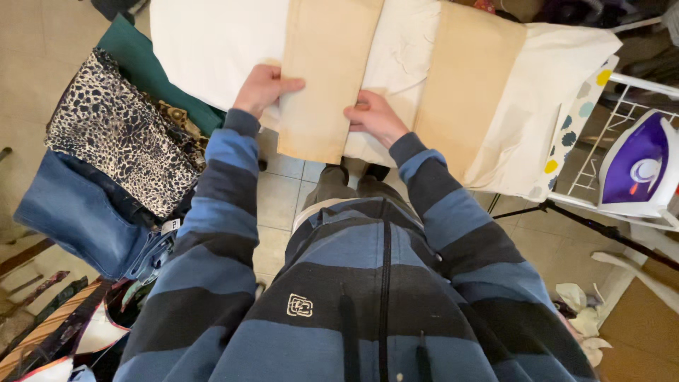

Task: The person irons a pair of trousers on an ironing board using an iron, pressing the back pockets and legs, then picks up the trousers to check them before folding them.

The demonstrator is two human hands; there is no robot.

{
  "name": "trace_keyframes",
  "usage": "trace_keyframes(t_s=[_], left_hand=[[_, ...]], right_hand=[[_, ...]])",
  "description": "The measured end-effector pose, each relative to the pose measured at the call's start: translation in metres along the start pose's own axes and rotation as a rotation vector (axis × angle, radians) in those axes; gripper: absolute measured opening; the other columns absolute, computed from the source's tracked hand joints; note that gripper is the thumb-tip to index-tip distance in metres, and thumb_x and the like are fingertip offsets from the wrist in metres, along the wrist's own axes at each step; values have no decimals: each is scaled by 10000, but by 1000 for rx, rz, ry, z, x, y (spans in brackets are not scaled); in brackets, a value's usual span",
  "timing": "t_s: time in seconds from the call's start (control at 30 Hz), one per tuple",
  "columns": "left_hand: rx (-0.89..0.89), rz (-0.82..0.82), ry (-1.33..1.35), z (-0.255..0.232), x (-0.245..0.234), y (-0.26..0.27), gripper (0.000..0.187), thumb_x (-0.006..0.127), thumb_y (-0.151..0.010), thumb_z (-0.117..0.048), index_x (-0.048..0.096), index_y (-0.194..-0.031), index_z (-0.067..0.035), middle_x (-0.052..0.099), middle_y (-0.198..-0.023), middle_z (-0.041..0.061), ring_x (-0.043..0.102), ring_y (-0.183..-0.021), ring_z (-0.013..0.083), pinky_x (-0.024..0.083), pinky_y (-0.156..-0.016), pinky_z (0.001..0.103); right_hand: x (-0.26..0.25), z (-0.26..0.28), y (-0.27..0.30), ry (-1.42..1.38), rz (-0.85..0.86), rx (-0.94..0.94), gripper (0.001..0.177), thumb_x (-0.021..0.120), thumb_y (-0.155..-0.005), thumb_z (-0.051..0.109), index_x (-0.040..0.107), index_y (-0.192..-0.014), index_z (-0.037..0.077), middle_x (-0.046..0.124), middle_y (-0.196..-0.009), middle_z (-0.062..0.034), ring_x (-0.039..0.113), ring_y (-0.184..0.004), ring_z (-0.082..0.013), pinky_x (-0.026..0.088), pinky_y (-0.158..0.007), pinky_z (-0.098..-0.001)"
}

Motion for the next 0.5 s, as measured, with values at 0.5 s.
trace_keyframes(t_s=[0.5], left_hand=[[36, -120, 118, 128, 9, -13, 369, 938, -807, -344, 759, -1000, -86, 691, -776, -10, 681, -694, 82, 596, -647, 228]], right_hand=[[-242, -58, 62, 414, -799, -532, 190, 689, -1000, 279, 717, -1148, 162, 729, -1039, -90, 713, -1018, -265, 580, -898, -349]])
Point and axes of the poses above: each hand's wrist, its own y-axis away from the middle knuckle, its own x-axis out of the palm, z = x × y, the point moved 6 cm from there along -y, towards the middle knuckle
